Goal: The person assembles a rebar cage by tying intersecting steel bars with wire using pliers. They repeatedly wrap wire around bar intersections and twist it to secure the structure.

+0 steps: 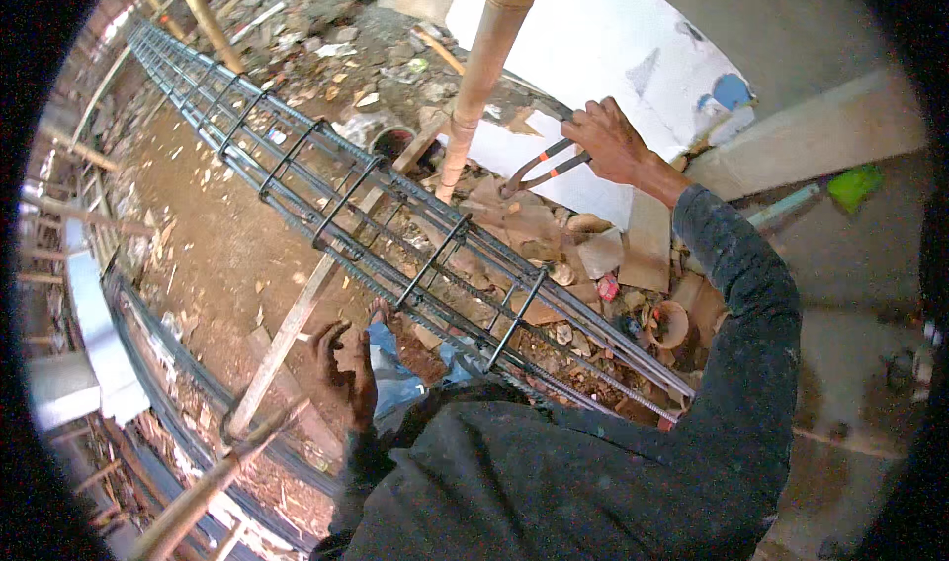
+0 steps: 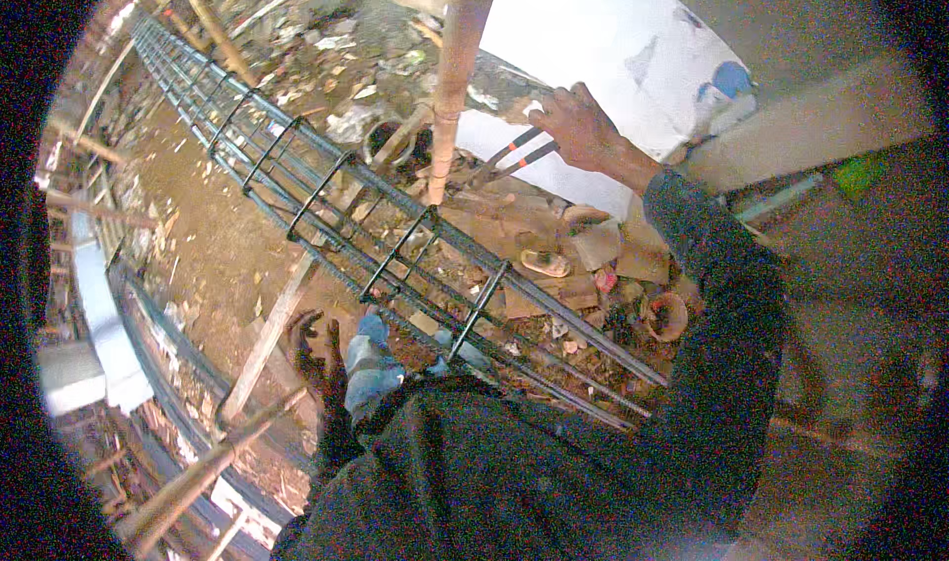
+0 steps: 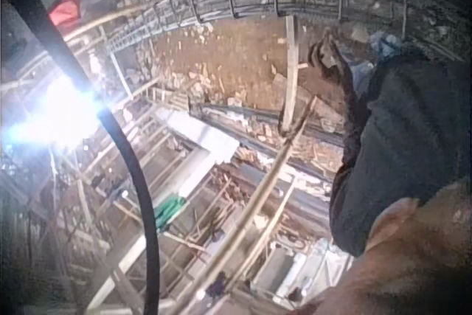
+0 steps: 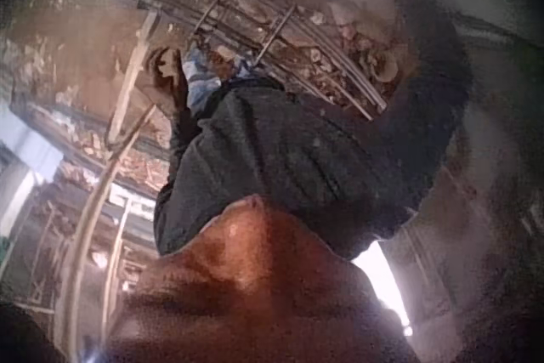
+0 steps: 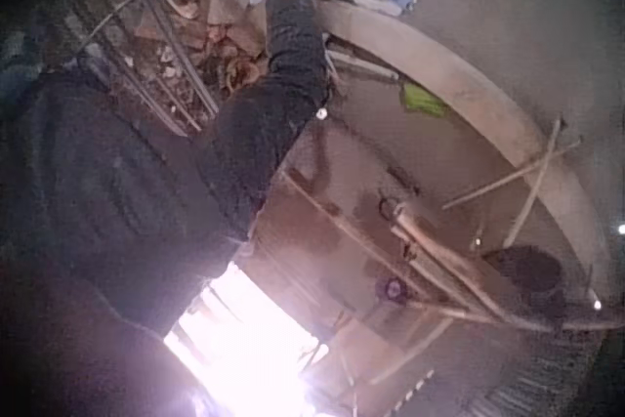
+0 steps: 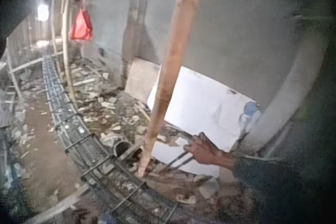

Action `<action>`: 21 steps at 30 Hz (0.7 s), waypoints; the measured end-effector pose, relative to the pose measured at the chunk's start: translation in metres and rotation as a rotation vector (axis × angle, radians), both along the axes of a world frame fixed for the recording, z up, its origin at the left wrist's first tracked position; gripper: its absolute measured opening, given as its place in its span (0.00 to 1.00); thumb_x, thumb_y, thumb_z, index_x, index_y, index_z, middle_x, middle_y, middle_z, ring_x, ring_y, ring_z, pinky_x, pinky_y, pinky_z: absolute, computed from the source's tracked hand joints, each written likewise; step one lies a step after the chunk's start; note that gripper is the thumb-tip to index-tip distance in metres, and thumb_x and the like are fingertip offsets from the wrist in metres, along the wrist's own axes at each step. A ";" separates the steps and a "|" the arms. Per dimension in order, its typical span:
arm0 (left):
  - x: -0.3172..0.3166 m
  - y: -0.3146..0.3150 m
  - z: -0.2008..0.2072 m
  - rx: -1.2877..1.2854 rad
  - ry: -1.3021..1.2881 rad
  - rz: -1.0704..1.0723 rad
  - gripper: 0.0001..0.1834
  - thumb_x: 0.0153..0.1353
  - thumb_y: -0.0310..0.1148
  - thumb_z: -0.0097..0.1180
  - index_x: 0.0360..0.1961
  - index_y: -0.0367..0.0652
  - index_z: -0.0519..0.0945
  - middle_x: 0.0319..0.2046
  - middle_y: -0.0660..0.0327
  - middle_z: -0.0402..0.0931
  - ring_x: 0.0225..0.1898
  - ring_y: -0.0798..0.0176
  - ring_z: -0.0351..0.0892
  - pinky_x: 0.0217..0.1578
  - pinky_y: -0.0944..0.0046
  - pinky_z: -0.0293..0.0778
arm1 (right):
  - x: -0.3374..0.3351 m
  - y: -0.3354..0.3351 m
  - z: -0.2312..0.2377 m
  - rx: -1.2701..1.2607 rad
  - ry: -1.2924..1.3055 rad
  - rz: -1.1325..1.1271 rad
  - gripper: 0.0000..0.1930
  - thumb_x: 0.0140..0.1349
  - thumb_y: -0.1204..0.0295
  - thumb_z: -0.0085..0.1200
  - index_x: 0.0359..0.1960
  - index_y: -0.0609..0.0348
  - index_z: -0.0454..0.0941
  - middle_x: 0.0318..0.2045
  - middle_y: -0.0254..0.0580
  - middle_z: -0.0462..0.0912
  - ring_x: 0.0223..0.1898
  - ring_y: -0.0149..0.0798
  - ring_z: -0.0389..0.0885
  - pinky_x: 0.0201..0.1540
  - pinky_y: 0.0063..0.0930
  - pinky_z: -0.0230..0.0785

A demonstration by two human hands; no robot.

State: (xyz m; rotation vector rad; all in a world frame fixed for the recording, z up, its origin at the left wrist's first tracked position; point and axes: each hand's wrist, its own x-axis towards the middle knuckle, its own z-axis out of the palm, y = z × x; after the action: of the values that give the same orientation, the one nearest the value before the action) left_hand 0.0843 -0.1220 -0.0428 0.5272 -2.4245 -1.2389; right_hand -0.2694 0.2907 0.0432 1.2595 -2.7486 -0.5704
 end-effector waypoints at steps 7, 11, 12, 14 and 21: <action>0.051 0.027 -0.015 0.077 -0.315 0.271 0.13 0.71 0.39 0.70 0.45 0.39 0.87 0.40 0.61 0.81 0.42 0.63 0.76 0.38 0.63 0.71 | -0.029 -0.018 -0.035 -0.136 -0.295 0.414 0.14 0.51 0.75 0.66 0.40 0.52 0.80 0.37 0.41 0.82 0.47 0.50 0.83 0.54 0.50 0.72; 0.053 0.026 -0.028 0.122 -0.287 0.298 0.13 0.71 0.39 0.70 0.43 0.39 0.89 0.34 0.61 0.81 0.37 0.64 0.74 0.38 0.62 0.70 | -0.021 -0.021 -0.050 -0.174 -0.368 0.199 0.18 0.47 0.74 0.68 0.43 0.54 0.82 0.30 0.45 0.83 0.38 0.56 0.87 0.42 0.52 0.78; 0.053 0.026 -0.030 0.148 -0.311 0.315 0.13 0.71 0.39 0.70 0.44 0.38 0.89 0.34 0.61 0.81 0.36 0.63 0.74 0.39 0.61 0.71 | -0.016 -0.017 -0.051 -0.125 -0.407 0.147 0.18 0.47 0.74 0.67 0.43 0.53 0.82 0.30 0.43 0.82 0.37 0.55 0.86 0.41 0.50 0.77; 0.053 0.027 -0.031 0.160 -0.310 0.302 0.14 0.71 0.40 0.69 0.43 0.38 0.89 0.33 0.61 0.82 0.35 0.63 0.75 0.39 0.61 0.71 | -0.009 -0.005 -0.047 -0.195 -0.505 0.375 0.16 0.46 0.73 0.68 0.38 0.52 0.80 0.28 0.41 0.80 0.36 0.53 0.85 0.37 0.50 0.75; 0.048 0.042 -0.024 0.259 -0.459 0.289 0.17 0.74 0.44 0.65 0.44 0.37 0.89 0.36 0.60 0.84 0.38 0.64 0.78 0.41 0.63 0.73 | -0.021 -0.007 -0.038 -0.293 -0.573 0.461 0.18 0.48 0.63 0.73 0.40 0.49 0.81 0.29 0.40 0.81 0.35 0.52 0.85 0.37 0.47 0.75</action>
State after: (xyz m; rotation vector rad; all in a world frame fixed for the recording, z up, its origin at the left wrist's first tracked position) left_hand 0.1319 -0.0797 -0.0663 1.3136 -2.4199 -1.4308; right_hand -0.2905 0.2841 0.0056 2.1282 -2.6134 0.2654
